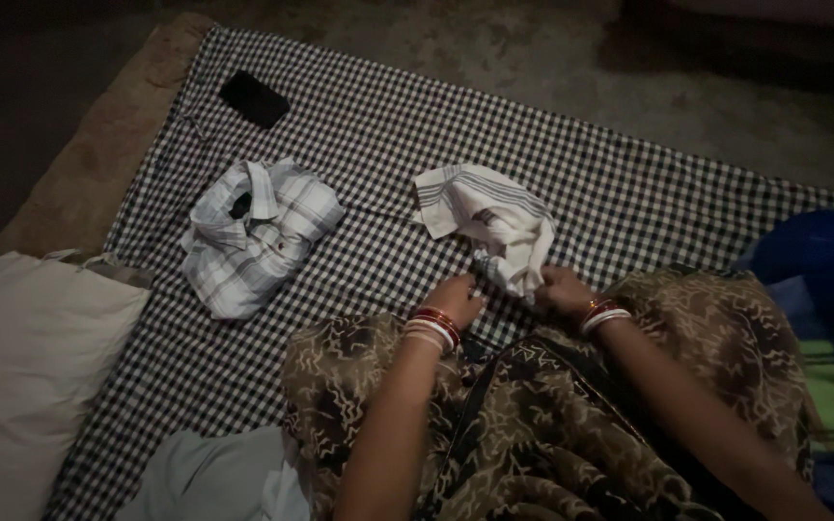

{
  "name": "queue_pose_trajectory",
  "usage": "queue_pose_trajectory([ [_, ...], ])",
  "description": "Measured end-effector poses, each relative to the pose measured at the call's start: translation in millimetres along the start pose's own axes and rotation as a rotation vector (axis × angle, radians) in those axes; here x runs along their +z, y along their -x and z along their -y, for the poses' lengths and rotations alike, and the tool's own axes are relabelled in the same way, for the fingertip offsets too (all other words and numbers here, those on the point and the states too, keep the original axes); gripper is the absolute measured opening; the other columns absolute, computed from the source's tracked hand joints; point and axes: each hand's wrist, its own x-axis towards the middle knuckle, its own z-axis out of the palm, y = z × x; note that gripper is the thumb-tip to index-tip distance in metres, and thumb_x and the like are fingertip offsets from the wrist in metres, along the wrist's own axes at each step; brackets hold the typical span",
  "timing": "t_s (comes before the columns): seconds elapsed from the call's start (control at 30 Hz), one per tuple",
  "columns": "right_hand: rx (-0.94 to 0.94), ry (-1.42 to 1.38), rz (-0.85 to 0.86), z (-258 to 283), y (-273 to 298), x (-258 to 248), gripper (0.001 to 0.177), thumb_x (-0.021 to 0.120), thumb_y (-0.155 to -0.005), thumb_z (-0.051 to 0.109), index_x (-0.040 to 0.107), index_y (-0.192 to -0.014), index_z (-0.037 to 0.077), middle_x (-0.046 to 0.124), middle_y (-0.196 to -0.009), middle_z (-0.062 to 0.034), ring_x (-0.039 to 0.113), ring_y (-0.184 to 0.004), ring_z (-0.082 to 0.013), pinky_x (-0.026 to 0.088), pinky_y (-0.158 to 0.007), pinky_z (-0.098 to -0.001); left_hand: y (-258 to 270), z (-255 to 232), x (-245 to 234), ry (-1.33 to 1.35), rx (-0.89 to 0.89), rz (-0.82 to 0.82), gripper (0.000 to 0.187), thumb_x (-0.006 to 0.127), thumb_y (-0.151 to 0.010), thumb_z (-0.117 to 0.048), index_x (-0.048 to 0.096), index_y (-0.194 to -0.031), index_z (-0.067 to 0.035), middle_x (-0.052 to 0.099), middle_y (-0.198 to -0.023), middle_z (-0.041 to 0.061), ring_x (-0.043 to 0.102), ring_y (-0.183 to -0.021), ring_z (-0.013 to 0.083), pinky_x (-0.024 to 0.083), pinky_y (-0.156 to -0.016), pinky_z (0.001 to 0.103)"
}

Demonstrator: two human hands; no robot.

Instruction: The person folds a plaid shirt and a white striped cloth on a checkered mat. They smooth the shirt, fold the sleeves and sides, then roll and fold it into a compact bundle. They then fold the striped cloth into a small rectangle.

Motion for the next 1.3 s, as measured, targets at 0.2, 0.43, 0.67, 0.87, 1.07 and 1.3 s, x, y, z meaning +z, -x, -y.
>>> queue_pose_trajectory([
  [0.2, -0.022, 0.217, 0.044, -29, -5, 16, 0.039, 0.068, -0.071, 0.009, 0.074, -0.109, 0.0, 0.079, -0.097, -0.0117, 0.073, -0.084, -0.0231, 0.057, -0.078, -0.0383, -1, -9, 5, -0.012, -0.073, 0.067, 0.04, 0.068, -0.094, -0.031, 0.067, -0.123, -0.005, 0.069, -0.123, 0.019, 0.067, -0.111, 0.0384, 0.053, -0.096, 0.051],
  [0.43, -0.12, 0.346, -0.031, -40, -5, 28, 0.036, 0.071, -0.075, 0.015, 0.075, -0.107, -0.001, 0.079, -0.096, -0.0143, 0.075, -0.087, -0.0248, 0.058, -0.082, -0.0399, -9, 7, 27, 0.034, 0.16, -0.062, 0.031, 0.071, -0.087, -0.025, 0.071, -0.11, -0.003, 0.07, -0.112, 0.018, 0.067, -0.104, 0.0372, 0.054, -0.092, 0.049],
  [0.67, -0.18, 0.208, 0.064, -41, -6, 22, 0.034, 0.075, -0.085, 0.018, 0.071, -0.112, -0.002, 0.078, -0.105, -0.0133, 0.072, -0.092, -0.0194, 0.056, -0.084, -0.0363, 8, -3, 32, 0.226, 0.396, -0.243, 0.032, 0.068, -0.088, -0.018, 0.067, -0.117, -0.007, 0.067, -0.113, 0.016, 0.068, -0.098, 0.0348, 0.054, -0.089, 0.047],
  [0.87, -0.128, -0.186, 0.209, -38, -2, 31, 0.038, 0.074, -0.087, 0.013, 0.068, -0.122, -0.002, 0.075, -0.115, -0.0125, 0.069, -0.1, -0.0192, 0.054, -0.089, -0.0369, 20, -11, 36, 0.083, 0.489, -0.256, 0.039, 0.073, -0.082, -0.017, 0.066, -0.12, -0.009, 0.066, -0.113, 0.015, 0.064, -0.107, 0.0367, 0.051, -0.093, 0.047],
  [1.07, -0.245, 0.109, 0.113, 14, 39, 24, 0.046, 0.074, -0.086, 0.015, 0.067, -0.129, 0.004, 0.075, -0.12, -0.008, 0.071, -0.108, -0.0184, 0.055, -0.097, -0.0358, 16, -14, 44, 0.053, 0.582, -0.184, 0.055, 0.069, -0.078, -0.009, 0.06, -0.132, -0.009, 0.055, -0.141, 0.018, 0.051, -0.128, 0.0404, 0.042, -0.108, 0.051],
  [1.3, -0.162, 0.104, 0.084, 47, 75, 22, 0.034, 0.075, -0.09, 0.027, 0.076, -0.118, 0.008, 0.081, -0.106, -0.0082, 0.074, -0.093, -0.0184, 0.06, -0.088, -0.0353, 22, -21, 39, -0.126, 0.565, -0.357, 0.042, 0.076, -0.075, -0.015, 0.065, -0.115, -0.009, 0.046, -0.151, 0.02, 0.04, -0.141, 0.042, 0.034, -0.116, 0.059],
])
